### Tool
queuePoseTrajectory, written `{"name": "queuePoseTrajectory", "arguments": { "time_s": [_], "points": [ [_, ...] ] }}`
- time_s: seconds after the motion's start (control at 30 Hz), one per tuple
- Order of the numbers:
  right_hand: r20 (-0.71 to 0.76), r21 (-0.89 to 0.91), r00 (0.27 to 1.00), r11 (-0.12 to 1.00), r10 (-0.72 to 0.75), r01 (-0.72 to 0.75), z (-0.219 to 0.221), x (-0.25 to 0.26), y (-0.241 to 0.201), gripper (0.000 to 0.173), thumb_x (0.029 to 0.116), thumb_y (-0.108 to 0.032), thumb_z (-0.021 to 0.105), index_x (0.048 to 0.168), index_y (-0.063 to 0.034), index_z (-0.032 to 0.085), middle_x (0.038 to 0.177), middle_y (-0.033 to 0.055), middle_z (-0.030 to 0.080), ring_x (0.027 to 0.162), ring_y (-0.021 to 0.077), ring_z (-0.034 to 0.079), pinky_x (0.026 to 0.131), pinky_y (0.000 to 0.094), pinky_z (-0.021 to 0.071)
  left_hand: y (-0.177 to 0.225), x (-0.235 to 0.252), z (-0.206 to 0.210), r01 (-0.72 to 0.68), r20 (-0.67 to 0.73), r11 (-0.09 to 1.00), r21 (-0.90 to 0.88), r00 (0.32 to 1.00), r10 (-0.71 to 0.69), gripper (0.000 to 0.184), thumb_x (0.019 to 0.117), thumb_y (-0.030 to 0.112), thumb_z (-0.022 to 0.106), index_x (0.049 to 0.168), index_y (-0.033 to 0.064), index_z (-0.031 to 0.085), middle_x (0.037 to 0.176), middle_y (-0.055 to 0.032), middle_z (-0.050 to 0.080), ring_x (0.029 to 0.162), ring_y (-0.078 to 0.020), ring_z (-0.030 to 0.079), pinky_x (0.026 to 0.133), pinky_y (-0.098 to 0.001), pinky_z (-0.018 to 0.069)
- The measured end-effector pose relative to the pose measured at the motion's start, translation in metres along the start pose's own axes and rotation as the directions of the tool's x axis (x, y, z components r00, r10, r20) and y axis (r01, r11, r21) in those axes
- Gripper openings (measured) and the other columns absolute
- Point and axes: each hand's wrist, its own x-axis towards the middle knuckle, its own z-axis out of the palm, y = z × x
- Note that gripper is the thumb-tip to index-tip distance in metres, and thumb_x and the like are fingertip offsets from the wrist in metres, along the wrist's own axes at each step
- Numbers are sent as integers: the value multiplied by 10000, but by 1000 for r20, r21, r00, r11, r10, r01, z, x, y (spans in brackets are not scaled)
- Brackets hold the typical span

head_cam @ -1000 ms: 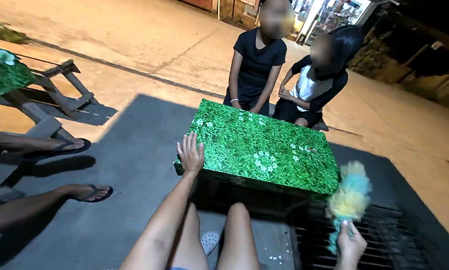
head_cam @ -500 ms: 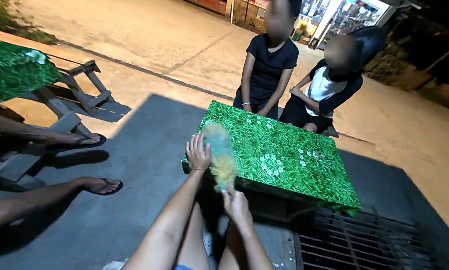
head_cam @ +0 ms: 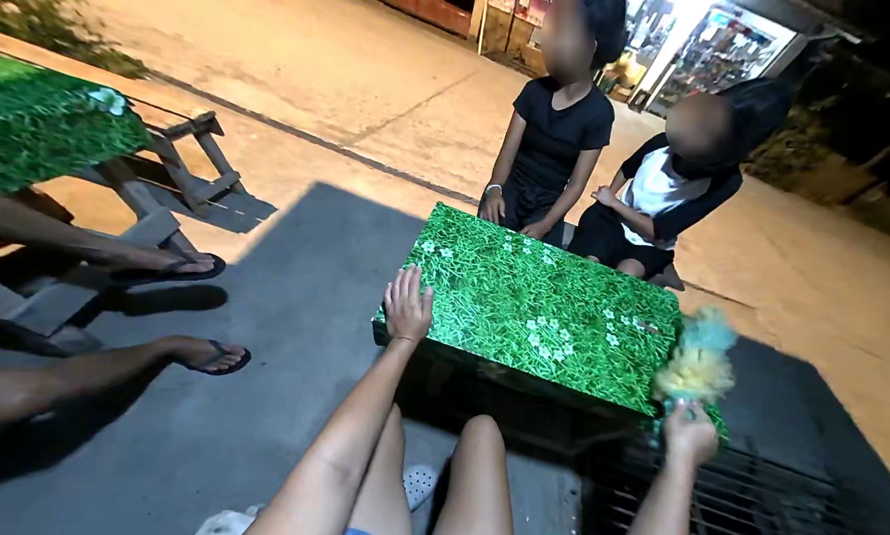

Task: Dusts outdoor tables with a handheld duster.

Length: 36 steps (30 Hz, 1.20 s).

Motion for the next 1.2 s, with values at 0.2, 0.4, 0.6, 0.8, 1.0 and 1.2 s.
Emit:
{"name": "queuePoseTrajectory", "arguments": {
  "time_s": [0.2, 0.4, 0.6, 0.8, 1.0, 1.2],
  "points": [
    [185, -311, 981, 950, 57, 4, 60, 33, -40, 407, 1077, -276, 495, 1340, 8, 621, 1332, 315, 620, 1238, 484, 611, 1007, 655, 482, 0, 2, 1, 20, 4, 1000, 6, 1000, -20, 569, 1089, 379, 272, 1545, 88, 448, 1646, -92, 387, 1545, -321, 306, 1244, -560, 197],
    [368, -294, 919, 921, -140, 257, 127, -13, -158, 407, 1080, -274, 481, 1388, -33, 598, 1314, 266, 653, 1217, 443, 640, 1002, 619, 503, 4, 1, -3, 34, 0, 999, -1, 999, -34, 569, 1088, 389, 277, 1545, 101, 456, 1639, -86, 400, 1537, -319, 325, 1231, -560, 225],
    [579, -185, 739, 827, -345, 531, 179, -93, -264, 423, 1080, -283, 454, 1411, -54, 583, 1315, 223, 666, 1205, 395, 659, 1001, 572, 522, 5, 3, -7, 52, 16, 999, -6, 999, -52, 580, 1089, 405, 266, 1544, 103, 465, 1630, -87, 416, 1529, -327, 339, 1226, -561, 244],
    [692, 13, 462, 649, -555, 761, 210, -155, -309, 394, 1078, -293, 475, 1418, -135, 594, 1274, 189, 696, 1201, 379, 663, 1006, 574, 514, 5, 1, -10, 58, -22, 998, 14, 998, -58, 602, 1083, 418, 272, 1556, 88, 441, 1638, -99, 400, 1536, -334, 324, 1237, -563, 222],
    [713, 275, 166, 490, -681, 827, 195, -153, -275, 419, 1072, -340, 514, 1464, -221, 597, 1231, 174, 728, 1144, 389, 692, 1003, 617, 509, 20, -6, -13, 93, -28, 996, 16, 995, -93, 681, 1068, 466, 341, 1592, 32, 352, 1676, -203, 276, 1569, -388, 217, 1269, -588, 115],
    [648, 364, 76, 397, -757, 843, 165, -183, -241, 298, 1028, -243, 620, 1283, -137, 732, 1072, 216, 763, 1009, 458, 724, 894, 692, 528, 16, -7, -17, 55, -27, 998, -4, 998, -55, 633, 1067, 465, 355, 1578, 96, 415, 1674, -76, 339, 1581, -303, 215, 1274, -585, 60]
  ]
}}
